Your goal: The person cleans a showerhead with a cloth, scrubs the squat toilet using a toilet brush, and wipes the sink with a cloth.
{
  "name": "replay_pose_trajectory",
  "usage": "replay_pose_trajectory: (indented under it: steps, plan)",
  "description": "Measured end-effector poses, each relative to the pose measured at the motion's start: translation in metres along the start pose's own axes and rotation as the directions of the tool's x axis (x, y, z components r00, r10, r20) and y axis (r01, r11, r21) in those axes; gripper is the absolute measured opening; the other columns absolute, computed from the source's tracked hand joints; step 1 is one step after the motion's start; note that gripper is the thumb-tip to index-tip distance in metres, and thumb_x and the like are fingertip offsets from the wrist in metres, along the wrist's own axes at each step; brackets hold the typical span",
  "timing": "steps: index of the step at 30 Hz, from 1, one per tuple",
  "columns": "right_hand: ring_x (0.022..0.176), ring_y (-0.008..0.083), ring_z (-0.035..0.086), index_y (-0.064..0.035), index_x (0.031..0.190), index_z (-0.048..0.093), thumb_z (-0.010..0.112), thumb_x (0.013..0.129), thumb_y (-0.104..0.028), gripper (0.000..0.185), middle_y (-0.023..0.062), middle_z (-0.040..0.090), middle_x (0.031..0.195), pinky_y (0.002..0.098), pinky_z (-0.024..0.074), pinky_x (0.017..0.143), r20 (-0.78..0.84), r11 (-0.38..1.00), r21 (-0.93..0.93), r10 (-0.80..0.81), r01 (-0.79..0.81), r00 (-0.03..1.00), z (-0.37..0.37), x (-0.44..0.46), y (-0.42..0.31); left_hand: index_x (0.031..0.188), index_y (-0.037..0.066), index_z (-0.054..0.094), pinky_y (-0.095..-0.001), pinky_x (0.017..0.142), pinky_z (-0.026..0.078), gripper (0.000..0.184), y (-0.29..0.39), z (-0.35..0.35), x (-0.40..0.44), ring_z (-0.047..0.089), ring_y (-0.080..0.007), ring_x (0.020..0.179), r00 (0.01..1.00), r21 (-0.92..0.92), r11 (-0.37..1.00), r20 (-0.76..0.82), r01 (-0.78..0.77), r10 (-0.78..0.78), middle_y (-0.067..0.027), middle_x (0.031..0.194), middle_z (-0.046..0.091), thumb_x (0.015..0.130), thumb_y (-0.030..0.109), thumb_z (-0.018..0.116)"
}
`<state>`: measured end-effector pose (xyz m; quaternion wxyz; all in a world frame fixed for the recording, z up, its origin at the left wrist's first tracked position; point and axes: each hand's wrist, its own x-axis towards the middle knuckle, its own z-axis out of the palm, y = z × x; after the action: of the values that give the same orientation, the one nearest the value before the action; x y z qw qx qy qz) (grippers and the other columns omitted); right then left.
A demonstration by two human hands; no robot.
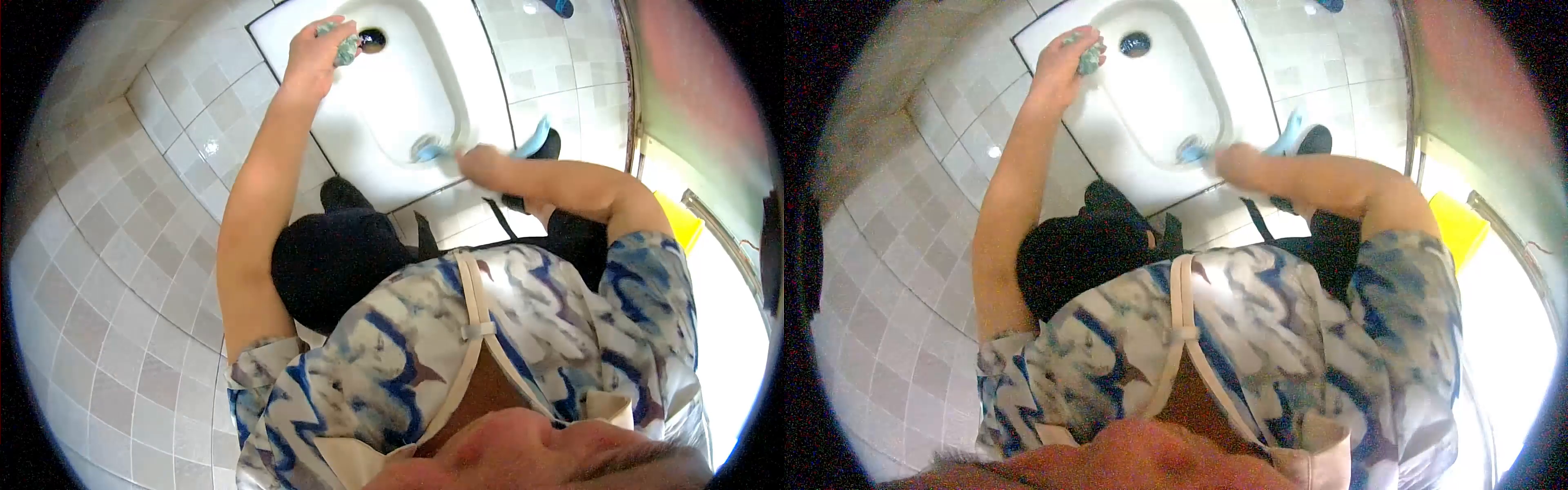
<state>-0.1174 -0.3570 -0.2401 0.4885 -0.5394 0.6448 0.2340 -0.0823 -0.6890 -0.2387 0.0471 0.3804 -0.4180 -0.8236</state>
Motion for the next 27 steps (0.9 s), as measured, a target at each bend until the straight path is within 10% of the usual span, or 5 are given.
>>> replay_pose_trajectory:
  steps: [6,12,18,23,27]
  plan:
    - [0.089,0.0262,0.065,-0.0056,0.103,0.064,0.067,0.071,-0.011,0.032,0.0115,0.067,0.091,0.0409,0.0544,0.060,0.170,0.890,-0.449,-0.010,0.086,0.985,-0.033,0.004,0.012,0.110,-0.004,0.052,-0.0308,0.070,0.056,0.040,0.007,-0.009,-0.004,0.062,-0.0213,0.080,0.997,0.020,1.000,-0.080,0.019,-0.017,-0.0138,0.096,0.059,0.076,0.009,0.070]
    - [0.086,0.0353,0.063,-0.0006,0.123,0.042,0.046,0.083,-0.006,0.040,0.0238,0.062,0.092,0.0457,0.0512,0.068,0.102,0.944,0.314,0.074,-0.103,0.992,-0.018,0.002,-0.048,0.109,-0.004,0.052,-0.0297,0.067,0.056,0.040,-0.005,-0.007,0.000,0.063,-0.0210,0.079,0.995,0.025,0.999,-0.097,0.033,-0.030,-0.0137,0.094,0.059,0.075,0.007,0.070]
    - [0.074,0.0262,0.066,-0.0055,0.132,0.035,0.056,0.081,-0.012,0.056,0.0115,0.066,0.080,0.0370,0.0531,0.059,0.142,0.968,-0.250,0.044,-0.008,0.989,-0.032,-0.032,0.003,0.108,-0.006,0.052,-0.0302,0.066,0.056,0.040,-0.002,-0.007,0.003,0.062,-0.0207,0.077,0.998,0.002,0.999,-0.051,0.040,-0.040,-0.0138,0.095,0.057,0.075,0.008,0.071]
    - [0.074,0.0253,0.066,-0.0032,0.114,0.052,0.058,0.078,-0.010,0.037,0.0117,0.066,0.079,0.0374,0.0533,0.060,0.053,0.898,-0.407,-0.159,0.167,0.986,-0.020,-0.012,0.025,0.108,-0.006,0.052,-0.0317,0.068,0.056,0.041,-0.001,-0.014,0.002,0.062,-0.0214,0.078,0.998,0.013,1.000,-0.063,0.024,-0.023,-0.0140,0.096,0.057,0.074,0.009,0.071]
    - [0.077,0.0275,0.066,-0.0039,0.095,0.062,0.056,0.076,-0.006,0.019,0.0127,0.066,0.081,0.0386,0.0535,0.063,-0.040,0.996,-0.038,-0.087,0.085,0.995,-0.026,-0.021,-0.005,0.109,-0.005,0.052,-0.0318,0.069,0.057,0.040,-0.004,-0.021,-0.007,0.062,-0.0224,0.081,0.995,0.017,0.999,-0.101,0.029,-0.027,-0.0146,0.098,0.057,0.076,0.008,0.070]
